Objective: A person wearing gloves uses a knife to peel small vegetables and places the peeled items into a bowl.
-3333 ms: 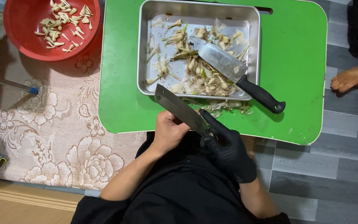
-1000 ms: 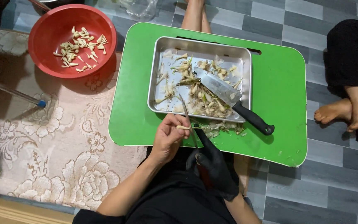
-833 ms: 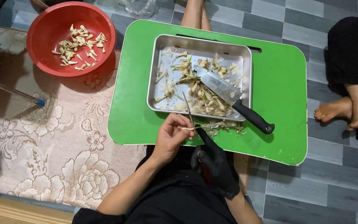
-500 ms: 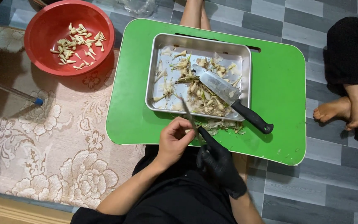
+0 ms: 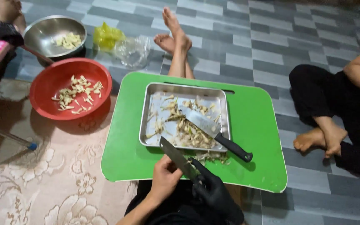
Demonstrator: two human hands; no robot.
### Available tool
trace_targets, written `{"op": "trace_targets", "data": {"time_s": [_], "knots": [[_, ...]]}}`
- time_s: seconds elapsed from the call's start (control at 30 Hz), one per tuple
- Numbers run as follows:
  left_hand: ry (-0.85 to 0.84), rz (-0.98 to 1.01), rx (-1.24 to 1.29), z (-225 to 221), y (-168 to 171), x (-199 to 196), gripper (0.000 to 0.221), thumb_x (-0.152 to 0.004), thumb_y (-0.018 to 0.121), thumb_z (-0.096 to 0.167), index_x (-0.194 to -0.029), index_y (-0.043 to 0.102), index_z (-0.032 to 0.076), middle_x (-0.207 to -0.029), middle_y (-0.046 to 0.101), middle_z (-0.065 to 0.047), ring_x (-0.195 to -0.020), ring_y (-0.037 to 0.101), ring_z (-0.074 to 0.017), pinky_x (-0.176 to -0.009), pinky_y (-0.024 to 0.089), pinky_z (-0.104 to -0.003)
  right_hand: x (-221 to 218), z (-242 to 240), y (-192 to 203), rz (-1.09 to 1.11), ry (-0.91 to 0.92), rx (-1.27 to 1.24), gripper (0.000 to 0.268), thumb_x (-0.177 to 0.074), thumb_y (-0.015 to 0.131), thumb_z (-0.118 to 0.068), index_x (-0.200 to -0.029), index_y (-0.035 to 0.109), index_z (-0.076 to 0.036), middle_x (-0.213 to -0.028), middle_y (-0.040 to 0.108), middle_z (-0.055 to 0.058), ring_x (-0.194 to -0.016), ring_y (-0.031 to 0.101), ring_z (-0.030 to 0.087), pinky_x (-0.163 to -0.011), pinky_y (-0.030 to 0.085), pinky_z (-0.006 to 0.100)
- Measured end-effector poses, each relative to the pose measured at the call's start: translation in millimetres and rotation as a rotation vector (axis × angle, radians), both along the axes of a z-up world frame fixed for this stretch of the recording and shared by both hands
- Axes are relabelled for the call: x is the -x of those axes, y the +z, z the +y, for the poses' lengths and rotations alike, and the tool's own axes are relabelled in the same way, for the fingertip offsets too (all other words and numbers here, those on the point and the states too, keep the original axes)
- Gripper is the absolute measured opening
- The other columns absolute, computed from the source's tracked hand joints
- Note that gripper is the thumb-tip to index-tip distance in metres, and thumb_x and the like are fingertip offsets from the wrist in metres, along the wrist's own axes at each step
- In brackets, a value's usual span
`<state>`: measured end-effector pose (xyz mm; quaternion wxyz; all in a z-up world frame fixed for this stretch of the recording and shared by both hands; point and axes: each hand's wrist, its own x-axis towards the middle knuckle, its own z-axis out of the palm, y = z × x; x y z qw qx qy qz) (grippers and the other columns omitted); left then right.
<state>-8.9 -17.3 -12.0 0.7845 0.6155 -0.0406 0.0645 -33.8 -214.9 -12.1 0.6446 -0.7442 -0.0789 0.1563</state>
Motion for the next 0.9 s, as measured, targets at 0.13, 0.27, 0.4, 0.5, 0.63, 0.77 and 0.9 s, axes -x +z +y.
{"op": "trace_targets", "data": {"time_s": [0.13,0.27,0.4,0.5,0.63,0.77,0.9], "knots": [[0.043,-0.044,-0.065,-0.2,6.0,2.8,0.013,-0.079,0.071,-0.007,-0.088,0.073,0.002,-0.077,0.068,-0.001,-0.064,0.055,-0.0098,-0.059,0.047,-0.023,-0.7,5.5,1.9,-0.02,-0.031,0.11,0.072,-0.084,0.066,-0.002,-0.153,0.05,-0.016,-0.077,0.072,0.004,-0.061,0.058,0.013,-0.058,0.046,0.026],[0.073,-0.005,-0.147,1.4,-20.5,4.4,0.014,-0.074,0.073,-0.002,-0.088,0.074,0.002,-0.074,0.068,-0.002,-0.061,0.055,-0.0117,-0.057,0.047,-0.024,-3.4,1.5,-42.0,-0.221,-0.078,0.136,0.067,-0.083,0.067,-0.002,-0.148,0.055,-0.013,-0.075,0.071,0.002,-0.058,0.054,0.013,-0.054,0.046,0.027],[0.103,0.064,-0.142,-5.3,-54.2,-6.3,0.02,-0.07,0.072,-0.005,-0.088,0.08,0.001,-0.069,0.068,-0.002,-0.057,0.055,-0.0117,-0.053,0.045,-0.024,-7.2,2.0,-48.1,0.016,-0.119,0.031,0.075,-0.081,0.066,0.002,-0.152,0.055,-0.019,-0.063,0.066,0.002,-0.051,0.054,0.012,-0.051,0.038,0.025],[0.089,0.027,-0.027,-9.7,-63.2,-10.2,0.02,-0.071,0.077,-0.011,-0.089,0.08,-0.003,-0.078,0.074,-0.006,-0.062,0.063,-0.0144,-0.057,0.052,-0.026,-6.7,14.2,-17.4,0.012,-0.175,0.039,0.065,-0.079,0.075,-0.002,-0.141,0.065,-0.017,-0.06,0.07,0.003,-0.051,0.055,0.01,-0.054,0.036,0.024],[0.053,0.045,-0.031,-10.5,-42.6,-8.0,0.017,-0.072,0.078,-0.012,-0.086,0.081,-0.004,-0.072,0.068,-0.003,-0.055,0.051,-0.0108,-0.05,0.039,-0.024,-11.3,9.9,-36.2,-0.027,-0.198,-0.025,0.055,-0.078,0.075,0.001,-0.132,0.069,-0.009,-0.068,0.076,0.009,-0.059,0.064,0.013,-0.058,0.049,0.026],[-0.004,-0.006,-0.118,-7.5,-13.3,-1.3,0.008,-0.075,0.074,-0.006,-0.081,0.072,-0.001,-0.076,0.067,-0.003,-0.062,0.055,-0.0134,-0.057,0.043,-0.025,-12.9,10.1,-57.4,-0.068,-0.296,-0.142,0.043,-0.072,0.074,0.006,-0.115,0.074,-0.001,-0.087,0.079,0.013,-0.074,0.068,0.017,-0.071,0.055,0.03],[0.032,-0.233,-0.231,-5.4,13.2,7.3,0.006,-0.076,0.074,-0.002,-0.078,0.073,0.004,-0.091,0.072,-0.003,-0.071,0.061,-0.0128,-0.061,0.049,-0.023,-9.3,-9.8,-96.1,-0.124,-0.389,-0.133,0.048,-0.08,0.074,0.005,-0.126,0.059,0.0,-0.077,0.072,0.011,-0.062,0.062,0.018,-0.056,0.053,0.03]]}}
